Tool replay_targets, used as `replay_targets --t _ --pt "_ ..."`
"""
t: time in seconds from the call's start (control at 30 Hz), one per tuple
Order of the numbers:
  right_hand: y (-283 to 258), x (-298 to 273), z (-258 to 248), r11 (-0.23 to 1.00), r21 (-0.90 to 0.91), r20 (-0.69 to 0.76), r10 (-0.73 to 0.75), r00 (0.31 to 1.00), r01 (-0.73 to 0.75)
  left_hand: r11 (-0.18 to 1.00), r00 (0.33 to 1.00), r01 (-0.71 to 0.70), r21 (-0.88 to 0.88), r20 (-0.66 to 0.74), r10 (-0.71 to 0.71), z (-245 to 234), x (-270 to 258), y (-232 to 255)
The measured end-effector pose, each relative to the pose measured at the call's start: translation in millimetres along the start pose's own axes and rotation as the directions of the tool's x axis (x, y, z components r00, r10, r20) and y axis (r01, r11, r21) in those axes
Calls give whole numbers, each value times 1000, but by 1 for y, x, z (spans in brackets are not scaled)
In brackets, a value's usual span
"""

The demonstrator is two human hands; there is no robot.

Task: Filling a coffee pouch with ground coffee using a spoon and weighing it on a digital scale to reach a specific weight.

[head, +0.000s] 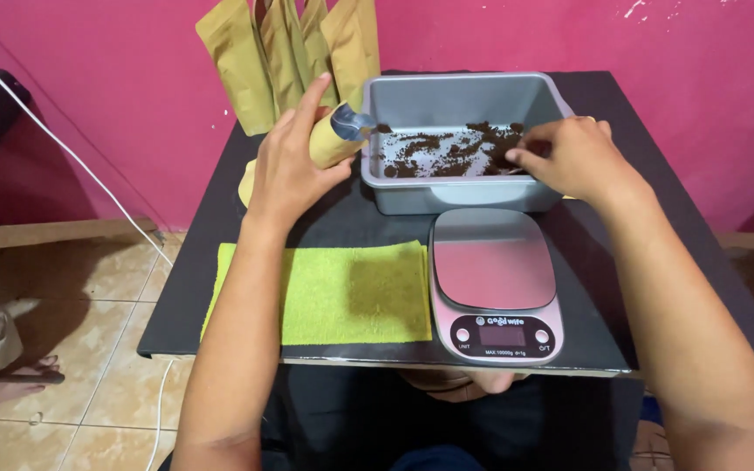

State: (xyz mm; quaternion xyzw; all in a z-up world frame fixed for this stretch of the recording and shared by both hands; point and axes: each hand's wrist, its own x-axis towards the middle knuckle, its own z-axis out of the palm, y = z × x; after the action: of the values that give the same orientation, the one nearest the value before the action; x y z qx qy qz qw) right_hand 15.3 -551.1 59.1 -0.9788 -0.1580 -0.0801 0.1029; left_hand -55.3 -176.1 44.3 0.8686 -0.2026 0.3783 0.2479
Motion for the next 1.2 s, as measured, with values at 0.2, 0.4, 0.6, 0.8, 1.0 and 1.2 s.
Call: replay_targets --t 0.2,0.4,0.6,0.8,1.0,1.2 --pt "34 -4 14 961 -264 -249 -151 957 83 989 996 -87 119 13 86 9 0 -6" --pt "16 -15 -4 975 -220 -39 26 999 -34 988 994 -110 106 -11 112 17 0 -3" --pt "-2 -22 -25 963 -220 192 199 961 -156 995 996 -85 60 -17 86 14 0 5" --pt "3 -25 -29 980 -95 147 190 971 -177 995 997 -74 69 -20 76 14 0 8" --pt "7 -5 -23 994 -87 -3 60 998 -60 1000 997 -26 -11 -77 25 23 1 -2" --pt "54 25 14 899 -204 -170 358 918 -388 986 993 119 -121 -12 -121 19 2 8"
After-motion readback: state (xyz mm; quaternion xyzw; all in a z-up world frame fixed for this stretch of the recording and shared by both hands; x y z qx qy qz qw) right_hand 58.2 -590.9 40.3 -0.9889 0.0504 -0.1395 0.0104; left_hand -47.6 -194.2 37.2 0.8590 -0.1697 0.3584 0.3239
